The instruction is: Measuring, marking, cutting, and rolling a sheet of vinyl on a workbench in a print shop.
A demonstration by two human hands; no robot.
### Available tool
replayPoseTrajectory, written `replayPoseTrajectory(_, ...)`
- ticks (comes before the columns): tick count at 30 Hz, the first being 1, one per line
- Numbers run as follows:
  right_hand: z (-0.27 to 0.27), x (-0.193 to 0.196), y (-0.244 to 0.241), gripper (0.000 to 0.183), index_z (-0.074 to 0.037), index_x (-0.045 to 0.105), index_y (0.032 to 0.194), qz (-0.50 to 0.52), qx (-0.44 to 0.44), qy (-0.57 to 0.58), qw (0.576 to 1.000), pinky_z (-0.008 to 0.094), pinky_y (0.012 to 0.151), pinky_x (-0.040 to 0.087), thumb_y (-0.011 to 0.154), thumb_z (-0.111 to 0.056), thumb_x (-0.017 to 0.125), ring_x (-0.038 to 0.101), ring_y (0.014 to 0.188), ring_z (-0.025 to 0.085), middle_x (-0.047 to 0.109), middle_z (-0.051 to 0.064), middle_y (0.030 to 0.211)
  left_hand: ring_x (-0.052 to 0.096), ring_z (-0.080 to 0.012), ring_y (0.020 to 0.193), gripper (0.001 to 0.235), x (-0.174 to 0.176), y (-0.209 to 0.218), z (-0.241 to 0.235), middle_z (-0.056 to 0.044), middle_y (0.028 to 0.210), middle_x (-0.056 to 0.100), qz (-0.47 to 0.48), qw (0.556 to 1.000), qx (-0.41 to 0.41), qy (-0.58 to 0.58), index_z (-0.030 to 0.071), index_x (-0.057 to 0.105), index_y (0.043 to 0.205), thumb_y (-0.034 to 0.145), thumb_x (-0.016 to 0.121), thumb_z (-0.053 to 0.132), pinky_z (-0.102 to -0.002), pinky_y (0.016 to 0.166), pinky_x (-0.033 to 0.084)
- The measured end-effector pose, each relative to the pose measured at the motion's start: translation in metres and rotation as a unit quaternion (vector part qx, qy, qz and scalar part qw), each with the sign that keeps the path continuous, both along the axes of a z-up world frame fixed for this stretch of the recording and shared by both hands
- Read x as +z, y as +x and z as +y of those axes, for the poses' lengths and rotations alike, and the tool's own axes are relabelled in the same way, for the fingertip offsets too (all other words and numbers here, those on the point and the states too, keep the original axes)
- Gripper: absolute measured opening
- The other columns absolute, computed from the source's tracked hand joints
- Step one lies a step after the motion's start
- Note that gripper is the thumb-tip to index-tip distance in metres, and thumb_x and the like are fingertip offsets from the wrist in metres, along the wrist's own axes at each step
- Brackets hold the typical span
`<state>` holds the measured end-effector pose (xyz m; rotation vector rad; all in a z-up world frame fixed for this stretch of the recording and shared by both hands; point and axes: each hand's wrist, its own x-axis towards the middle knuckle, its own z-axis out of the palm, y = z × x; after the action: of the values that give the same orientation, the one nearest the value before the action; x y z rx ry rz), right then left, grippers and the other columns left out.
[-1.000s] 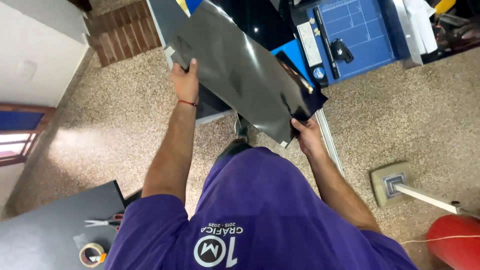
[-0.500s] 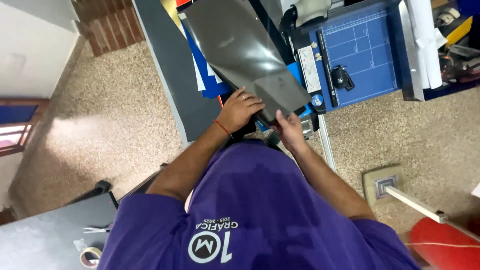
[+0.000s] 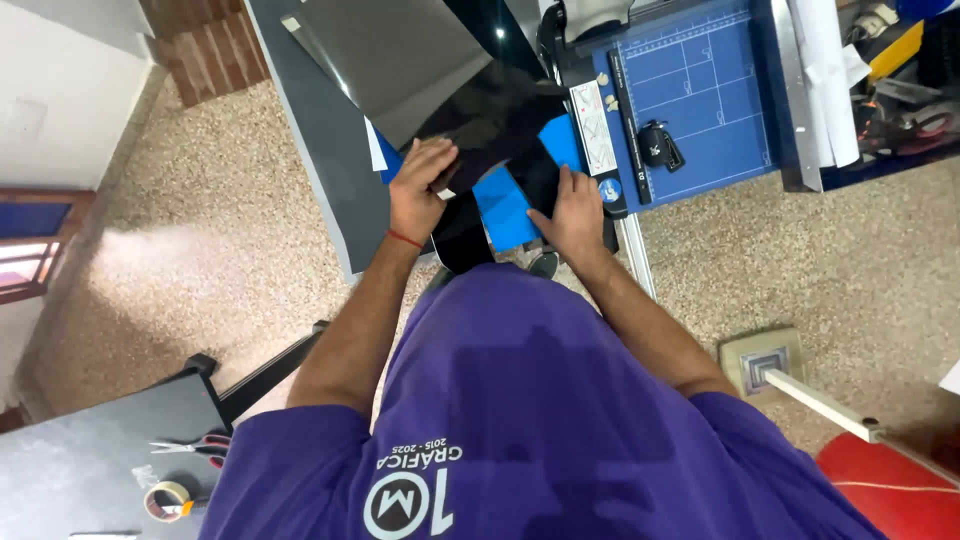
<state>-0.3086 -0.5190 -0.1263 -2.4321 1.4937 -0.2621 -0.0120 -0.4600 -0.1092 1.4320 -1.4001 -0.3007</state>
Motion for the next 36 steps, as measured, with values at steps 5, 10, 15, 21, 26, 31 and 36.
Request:
replayPoseTrajectory(5, -0.007, 0.013, -0.026, 0.102, 0.004, 0.072, 0.147, -0.135, -0.050, 0.062, 0.988, 0.054, 0.110, 0.052, 0.064, -0.043, 0.106, 0.064, 0.124, 0.044, 0.067, 0.021, 0.130, 0.077, -0.0409, 0.130, 0.042, -0.014, -0.012, 0.004, -0.013, 0.133, 0.085, 0.023, 1.000, -0.011, 0.001, 0.011, 0.085, 0.138, 0.105, 0.075, -0.014, -0.062, 0.127, 0.043)
replayPoseTrajectory(10, -0.045, 0.013, -0.124, 0.092, 0.001, 0.073, 0.145, -0.189, -0.123, -0.091, 0.970, 0.058, 0.104, 0.051, 0.066, -0.028, 0.111, 0.063, 0.119, 0.048, 0.064, 0.024, 0.128, 0.074, -0.0415, 0.133, 0.047, -0.032, -0.008, 0.012, -0.013, 0.135, 0.084, -0.031, 0.999, -0.016, 0.007, 0.015, 0.088, 0.135, 0.103, 0.074, -0.016, -0.065, 0.131, 0.034)
replayPoseTrajectory(15, -0.116, -0.037, -0.203, 0.091, -0.002, 0.073, 0.141, -0.127, -0.198, -0.182, 0.955, 0.061, 0.099, 0.052, 0.066, -0.034, 0.114, 0.064, 0.116, 0.047, 0.062, 0.022, 0.127, 0.071, -0.0346, 0.142, 0.045, -0.035, -0.007, 0.026, -0.001, 0.134, 0.086, -0.079, 0.995, -0.011, 0.056, 0.029, 0.093, 0.121, 0.103, 0.079, -0.010, -0.066, 0.136, 0.006)
replayPoseTrajectory(21, -0.103, -0.011, -0.176, 0.100, -0.001, 0.067, 0.151, -0.031, -0.234, -0.110, 0.965, 0.070, 0.100, 0.047, 0.074, -0.043, 0.113, 0.063, 0.126, 0.054, 0.061, 0.026, 0.141, 0.069, -0.0329, 0.145, 0.041, -0.043, 0.003, 0.033, -0.001, 0.137, 0.085, -0.026, 0.995, 0.013, 0.092, 0.028, 0.091, 0.121, 0.107, 0.075, -0.006, -0.060, 0.138, 0.006)
replayPoseTrajectory(26, -0.006, 0.000, -0.055, 0.075, -0.018, 0.078, 0.143, -0.124, 0.218, -0.209, 0.945, 0.055, 0.119, 0.046, 0.077, -0.047, 0.098, 0.065, 0.146, 0.034, 0.073, 0.012, 0.147, 0.067, -0.0384, 0.145, 0.036, -0.029, 0.005, 0.029, -0.006, 0.138, 0.084, 0.086, 0.990, 0.050, 0.101, 0.022, 0.089, 0.128, 0.113, 0.068, -0.003, -0.067, 0.138, 0.014)
replayPoseTrajectory(31, 0.032, -0.049, -0.029, 0.067, -0.021, 0.074, 0.147, -0.021, 0.282, -0.154, 0.947, 0.052, 0.121, 0.049, 0.084, -0.038, 0.089, 0.059, 0.156, 0.031, 0.071, 0.009, 0.156, 0.067, -0.0386, 0.145, 0.032, -0.011, 0.004, 0.028, -0.009, 0.137, 0.084, 0.105, 0.988, 0.056, 0.095, 0.019, 0.089, 0.128, 0.114, 0.069, -0.002, -0.067, 0.138, 0.014)
replayPoseTrajectory(36, 0.037, -0.009, -0.045, 0.033, -0.018, 0.086, 0.133, -0.120, 0.259, 0.005, 0.959, 0.048, 0.112, 0.060, 0.101, -0.024, 0.082, 0.074, 0.139, 0.036, 0.084, 0.013, 0.136, 0.067, -0.0329, 0.147, 0.032, 0.032, 0.000, 0.035, -0.005, 0.139, 0.083, 0.130, 0.985, 0.058, 0.098, 0.021, 0.088, 0.130, 0.115, 0.068, 0.000, -0.063, 0.139, 0.014)
